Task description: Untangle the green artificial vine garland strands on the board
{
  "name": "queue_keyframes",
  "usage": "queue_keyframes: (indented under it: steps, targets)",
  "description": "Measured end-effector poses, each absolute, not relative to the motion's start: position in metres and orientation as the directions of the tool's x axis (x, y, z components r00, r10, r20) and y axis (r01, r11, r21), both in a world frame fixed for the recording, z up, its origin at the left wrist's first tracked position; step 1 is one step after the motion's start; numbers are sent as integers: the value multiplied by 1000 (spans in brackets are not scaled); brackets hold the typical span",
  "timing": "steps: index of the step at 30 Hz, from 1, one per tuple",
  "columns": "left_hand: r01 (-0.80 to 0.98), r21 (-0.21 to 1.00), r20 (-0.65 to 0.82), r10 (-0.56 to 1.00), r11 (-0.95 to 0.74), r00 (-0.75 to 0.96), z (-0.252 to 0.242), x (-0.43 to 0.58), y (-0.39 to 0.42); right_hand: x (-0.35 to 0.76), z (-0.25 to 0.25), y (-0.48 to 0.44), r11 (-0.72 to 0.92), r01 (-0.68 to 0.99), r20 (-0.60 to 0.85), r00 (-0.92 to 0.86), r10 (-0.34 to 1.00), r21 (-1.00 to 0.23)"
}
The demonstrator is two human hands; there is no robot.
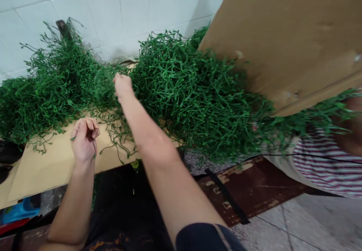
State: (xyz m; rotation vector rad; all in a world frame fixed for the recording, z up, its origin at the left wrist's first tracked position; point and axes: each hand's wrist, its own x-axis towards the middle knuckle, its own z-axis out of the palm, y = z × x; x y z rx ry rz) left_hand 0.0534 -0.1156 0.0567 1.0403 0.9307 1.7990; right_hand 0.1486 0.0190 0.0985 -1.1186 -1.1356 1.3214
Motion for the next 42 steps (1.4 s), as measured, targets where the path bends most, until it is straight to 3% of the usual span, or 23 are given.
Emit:
queue_keyframes:
  steps: [2, 5, 9, 12, 15, 20, 22, 27, 29, 34, 38, 40, 42]
  targets:
    - [-217, 922, 230, 906, -320, -356, 53, 41, -113, 164, 99, 17, 41, -54, 41, -8, 999, -998]
    - [-106, 953, 218, 887, -283, -407, 53, 33, -100, 172, 101, 1, 179, 135, 150, -198, 969, -974]
    - [163, 958, 270, 933, -235, -238, 63, 47, -83, 163, 102, -19, 358, 372, 258, -292, 921, -856]
    - [337, 925, 241, 955, -173, -172, 66, 55, -80, 160, 102, -21, 377, 423, 234, -351, 907, -824]
    - [415, 894, 250, 957, -170, -145, 62, 52, -81, 163, 102, -19, 348, 354, 203, -387, 899, -868]
    - [383, 897, 281, 953, -220, -112, 51, 45, -86, 167, 99, -9, 184, 196, 114, -323, 940, -963]
    - [333, 911, 286, 954, -243, -86, 50, 47, -96, 171, 96, 5, 192, 182, 133, -295, 946, -964]
    - [311, 918, 226, 969, -247, 102, 54, 51, -143, 205, 94, 44, 230, 253, 276, 165, 947, -940]
    - [321, 916, 212, 970, -240, 120, 54, 53, -150, 214, 102, 41, 273, 227, 294, 65, 954, -935]
    - [366, 895, 249, 966, -255, 64, 56, 62, -119, 204, 125, 0, 294, 162, 213, -387, 897, -942]
    - [206, 959, 239, 948, -196, -211, 62, 63, -89, 200, 124, -11, 284, 151, 181, -477, 860, -947]
    - [72, 985, 168, 963, -156, -212, 64, 64, -81, 200, 120, -12, 304, 155, 191, -500, 845, -940]
    - [-5, 994, 110, 988, -111, -107, 65, 66, -77, 198, 116, -12, 313, 156, 191, -521, 832, -937]
